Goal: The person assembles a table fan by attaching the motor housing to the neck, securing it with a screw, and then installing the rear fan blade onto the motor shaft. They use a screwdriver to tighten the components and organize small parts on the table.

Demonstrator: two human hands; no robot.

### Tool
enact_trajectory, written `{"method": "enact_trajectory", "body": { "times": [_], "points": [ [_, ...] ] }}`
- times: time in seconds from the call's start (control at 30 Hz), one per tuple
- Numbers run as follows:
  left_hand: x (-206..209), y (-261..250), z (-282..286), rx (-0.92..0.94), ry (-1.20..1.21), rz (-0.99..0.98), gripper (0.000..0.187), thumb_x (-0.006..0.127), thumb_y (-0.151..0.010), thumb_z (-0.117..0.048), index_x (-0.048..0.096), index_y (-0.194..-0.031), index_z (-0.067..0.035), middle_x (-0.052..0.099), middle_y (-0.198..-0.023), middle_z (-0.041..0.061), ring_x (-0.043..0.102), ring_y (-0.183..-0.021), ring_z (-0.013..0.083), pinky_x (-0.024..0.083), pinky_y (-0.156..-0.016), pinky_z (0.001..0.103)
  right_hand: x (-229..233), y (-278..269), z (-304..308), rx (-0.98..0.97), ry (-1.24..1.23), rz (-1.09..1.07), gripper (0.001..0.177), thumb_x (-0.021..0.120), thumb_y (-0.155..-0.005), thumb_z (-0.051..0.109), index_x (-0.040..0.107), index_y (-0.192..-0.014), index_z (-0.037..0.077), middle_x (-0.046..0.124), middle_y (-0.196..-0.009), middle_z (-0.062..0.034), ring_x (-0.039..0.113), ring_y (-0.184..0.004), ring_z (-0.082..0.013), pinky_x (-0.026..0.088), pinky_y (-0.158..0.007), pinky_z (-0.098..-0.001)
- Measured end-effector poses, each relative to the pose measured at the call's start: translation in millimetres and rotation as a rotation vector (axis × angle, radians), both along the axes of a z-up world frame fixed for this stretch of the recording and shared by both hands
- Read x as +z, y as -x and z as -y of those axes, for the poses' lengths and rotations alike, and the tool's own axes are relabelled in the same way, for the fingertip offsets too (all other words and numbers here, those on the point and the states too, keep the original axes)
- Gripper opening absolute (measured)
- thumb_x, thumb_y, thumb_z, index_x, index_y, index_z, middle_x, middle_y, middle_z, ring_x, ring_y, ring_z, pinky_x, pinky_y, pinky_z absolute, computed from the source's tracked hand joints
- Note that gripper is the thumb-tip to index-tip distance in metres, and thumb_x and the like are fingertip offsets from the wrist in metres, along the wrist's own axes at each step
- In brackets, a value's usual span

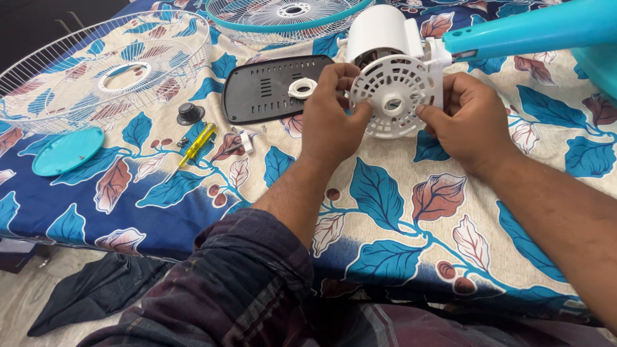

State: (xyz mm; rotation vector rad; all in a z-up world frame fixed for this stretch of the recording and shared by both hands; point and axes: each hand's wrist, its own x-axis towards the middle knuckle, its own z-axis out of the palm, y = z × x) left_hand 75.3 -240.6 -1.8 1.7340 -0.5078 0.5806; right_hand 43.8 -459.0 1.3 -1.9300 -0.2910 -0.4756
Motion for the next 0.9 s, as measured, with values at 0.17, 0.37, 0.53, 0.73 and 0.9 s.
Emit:
{"method": "enact_trajectory", "body": {
  "times": [0.17, 0.37, 0.53, 0.73, 0.9],
  "points": [
    [2.3, -12.1, 0.4, -0.242, 0.341, -0.472, 0.063, 0.054, -0.097, -0.05, 0.05, -0.144, -0.009, 0.07, -0.105, 0.013, 0.064, -0.074, 0.0145, 0.052, -0.059, 0.029, -4.1, -9.7, 16.4, 0.223, -0.359, -0.068, 0.022, 0.061, -0.092, -0.002, 0.064, -0.114, 0.003, 0.07, -0.095, -0.0049, 0.063, -0.071, -0.0103, 0.05, -0.059, -0.0241],
    [-0.1, -22.8, -3.6, -0.674, 0.515, -0.77, 0.119, 0.027, -0.079, -0.09, 0.024, -0.157, 0.0, 0.074, -0.109, 0.02, 0.065, -0.095, 0.0213, 0.05, -0.08, 0.033, -6.5, -13.7, 26.5, 0.27, -0.54, -0.118, 0.03, 0.058, -0.089, -0.002, 0.066, -0.116, 0.007, 0.071, -0.098, -0.0024, 0.065, -0.076, -0.0114, 0.051, -0.061, -0.0257],
    [-1.8, -26.1, -6.4, -0.749, 0.587, -0.687, 0.131, 0.025, -0.076, -0.096, 0.023, -0.158, 0.006, 0.074, -0.118, 0.02, 0.059, -0.118, 0.0275, 0.039, -0.102, 0.037, -6.1, -12.9, 24.0, 0.297, -0.491, -0.091, 0.029, 0.061, -0.09, -0.001, 0.065, -0.117, 0.007, 0.071, -0.098, -0.0023, 0.062, -0.076, -0.0111, 0.048, -0.063, -0.0255],
    [-9.4, -35.5, 0.6, -0.734, 0.474, -0.465, 0.104, 0.061, -0.086, -0.067, 0.042, -0.156, 0.008, 0.072, -0.125, 0.015, 0.064, -0.12, 0.0234, 0.042, -0.106, 0.037, -6.1, -8.0, 9.9, 0.141, -0.195, -0.007, 0.018, 0.068, -0.1, 0.005, 0.059, -0.116, 0.006, 0.071, -0.097, -0.0038, 0.066, -0.08, -0.0107, 0.049, -0.062, -0.0254],
    [-15.3, -41.9, 6.9, -0.66, 0.504, -0.38, 0.086, 0.085, -0.082, -0.013, 0.039, -0.153, 0.003, 0.071, -0.125, 0.018, 0.069, -0.114, 0.022, 0.05, -0.105, 0.034, 7.2, -7.3, 0.4, 0.079, -0.109, -0.028, 0.019, 0.068, -0.1, 0.011, 0.06, -0.116, 0.005, 0.073, -0.1, -0.0039, 0.071, -0.086, -0.0104, 0.052, -0.066, -0.0241]
  ]
}}
